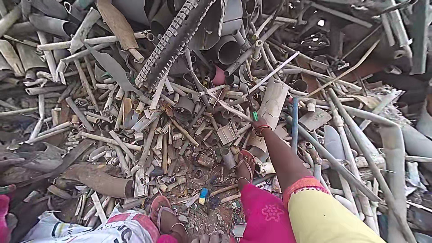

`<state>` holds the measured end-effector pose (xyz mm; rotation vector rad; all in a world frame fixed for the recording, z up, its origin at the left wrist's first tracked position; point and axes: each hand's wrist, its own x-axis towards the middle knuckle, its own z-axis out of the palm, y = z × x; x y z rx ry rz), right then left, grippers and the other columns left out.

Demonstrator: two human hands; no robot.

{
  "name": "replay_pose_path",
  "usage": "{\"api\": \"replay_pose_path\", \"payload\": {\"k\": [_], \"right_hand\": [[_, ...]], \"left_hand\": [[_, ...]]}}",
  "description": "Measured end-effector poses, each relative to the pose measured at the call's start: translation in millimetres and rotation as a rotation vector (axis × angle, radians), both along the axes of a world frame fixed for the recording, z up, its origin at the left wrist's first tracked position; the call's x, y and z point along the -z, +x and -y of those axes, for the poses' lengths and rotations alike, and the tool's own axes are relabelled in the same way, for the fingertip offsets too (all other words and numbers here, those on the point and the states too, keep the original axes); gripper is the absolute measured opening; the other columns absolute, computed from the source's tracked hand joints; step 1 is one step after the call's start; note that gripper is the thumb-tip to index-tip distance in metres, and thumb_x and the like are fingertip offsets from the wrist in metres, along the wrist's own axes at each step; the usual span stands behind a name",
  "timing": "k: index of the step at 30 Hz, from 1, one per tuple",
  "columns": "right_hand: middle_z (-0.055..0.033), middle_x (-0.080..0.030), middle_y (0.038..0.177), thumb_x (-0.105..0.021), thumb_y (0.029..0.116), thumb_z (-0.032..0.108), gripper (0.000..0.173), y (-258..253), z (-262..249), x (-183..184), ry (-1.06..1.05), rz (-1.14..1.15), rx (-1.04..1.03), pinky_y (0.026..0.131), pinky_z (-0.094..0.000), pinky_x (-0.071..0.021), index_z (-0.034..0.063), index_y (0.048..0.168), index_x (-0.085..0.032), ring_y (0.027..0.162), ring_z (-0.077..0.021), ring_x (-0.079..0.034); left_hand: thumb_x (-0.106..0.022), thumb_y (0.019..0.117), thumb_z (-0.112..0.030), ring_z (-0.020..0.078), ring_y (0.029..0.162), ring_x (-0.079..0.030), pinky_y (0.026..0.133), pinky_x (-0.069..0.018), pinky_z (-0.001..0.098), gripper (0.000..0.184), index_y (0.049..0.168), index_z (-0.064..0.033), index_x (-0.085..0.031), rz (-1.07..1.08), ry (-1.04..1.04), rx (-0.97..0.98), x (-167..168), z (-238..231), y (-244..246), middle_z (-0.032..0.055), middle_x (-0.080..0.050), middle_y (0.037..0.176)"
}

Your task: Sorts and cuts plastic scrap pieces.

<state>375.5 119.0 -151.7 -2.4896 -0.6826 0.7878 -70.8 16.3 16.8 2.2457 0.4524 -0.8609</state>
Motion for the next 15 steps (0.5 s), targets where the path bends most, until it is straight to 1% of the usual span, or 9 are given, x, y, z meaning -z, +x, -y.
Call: {"api": "replay_pose_path", "payload": {"k": [1,2,3,5,7,10,12,14,15], "right_hand": [[-0.0343,-0.061,0.127,-0.068,0.0998,0.019,0.048,-0.6,4.2,3.6,0.009,-0.03,0.015,0.101,-0.0613,-0.0439,-0.0096,0.136,-0.054,0.118,-0.046,-0.06],[-0.033,-0.061,0.124,-0.068,0.0996,0.018,0.046,-4.8,10.5,6.3,0.015,-0.079,0.012,0.098,-0.0599,-0.0469,-0.0089,0.135,-0.055,0.113,-0.0437,-0.061],[-0.0316,-0.061,0.125,-0.068,0.1002,0.016,0.046,-13.3,17.5,4.0,0.008,-0.131,-0.017,0.098,-0.0567,-0.0468,-0.0079,0.137,-0.053,0.112,-0.0409,-0.061],[-0.0308,-0.058,0.134,-0.066,0.101,0.014,0.049,-34.0,33.4,-0.5,-0.084,-0.173,-0.152,0.106,-0.052,-0.0439,-0.0078,0.142,-0.049,0.122,-0.0388,-0.058],[-0.0325,-0.054,0.14,-0.066,0.1004,0.014,0.055,-52.3,51.6,7.4,-0.228,-0.144,-0.311,0.111,-0.0527,-0.0402,-0.0095,0.145,-0.045,0.13,-0.0412,-0.054],[-0.0319,-0.053,0.142,-0.064,0.103,0.029,0.06,-68.9,77.4,30.8,-0.488,-0.075,-0.532,0.113,-0.0561,-0.0392,-0.0095,0.145,-0.045,0.135,-0.0426,-0.053],[-0.0336,-0.053,0.141,-0.066,0.101,0.023,0.057,-77.8,97.4,45.0,-0.565,-0.069,-0.595,0.111,-0.06,-0.0393,-0.0112,0.143,-0.046,0.134,-0.0455,-0.052],[-0.0345,-0.049,0.146,-0.066,0.0999,0.017,0.06,-82.4,108.7,50.0,-0.576,-0.064,-0.602,0.114,-0.0604,-0.0364,-0.0122,0.146,-0.042,0.139,-0.0466,-0.048],[-0.0333,-0.047,0.149,-0.066,0.0997,0.015,0.061,-84.0,113.9,52.2,-0.572,-0.061,-0.59,0.116,-0.0604,-0.035,-0.0103,0.149,-0.04,0.141,-0.0461,-0.046]], "left_hand": [[-0.054,0.1047,-0.016,0.0479,0.131,-0.055,0.106,-0.0444,0.0604,0.049,0.149,0.0032,-0.047,-0.036,-0.005,0.003,-1.5,-1.6,2.8,0.0288,-0.055,0.144],[-0.051,0.1057,-0.015,0.0473,0.134,-0.052,0.108,-0.0425,0.0603,0.049,0.151,0.0021,-0.044,-0.094,-0.019,0.012,-4.2,-3.6,5.9,0.0282,-0.051,0.148],[-0.05,0.1059,-0.014,0.0475,0.136,-0.051,0.108,-0.0417,0.0608,0.05,0.152,0.0018,-0.043,-0.126,-0.019,0.014,-4.7,-4.5,8.1,0.0281,-0.05,0.15],[-0.055,0.1036,-0.015,0.0487,0.133,-0.052,0.105,-0.043,0.0613,0.051,0.15,0.0024,-0.045,-0.125,-0.01,-0.017,-1.3,-3.3,10.1,0.0295,-0.052,0.146],[-0.054,0.1056,-0.019,0.0478,0.135,-0.05,0.107,-0.0419,0.0609,0.05,0.15,0.0021,-0.045,-0.152,-0.02,-0.028,2.3,-2.1,15.2,0.0294,-0.051,0.147],[-0.051,0.1074,-0.018,0.0459,0.14,-0.046,0.111,-0.0384,0.0595,0.051,0.154,-0.0008,-0.041,-0.222,-0.011,-0.014,12.1,1.7,25.4,0.0274,-0.047,0.151],[-0.052,0.107,-0.017,0.0446,0.142,-0.043,0.113,-0.0364,0.059,0.053,0.156,-0.0025,-0.037,-0.278,-0.004,0.013,18.6,5.5,28.6,0.026,-0.045,0.154],[-0.051,0.1075,-0.018,0.0438,0.144,-0.041,0.114,-0.0362,0.0585,0.054,0.157,-0.0026,-0.035,-0.303,0.007,0.032,21.7,7.8,30.2,0.0254,-0.043,0.155],[-0.051,0.1075,-0.018,0.0433,0.144,-0.041,0.114,-0.0365,0.058,0.054,0.157,-0.0026,-0.035,-0.311,0.008,0.042,22.9,9.5,30.0,0.0251,-0.042,0.156]]}}
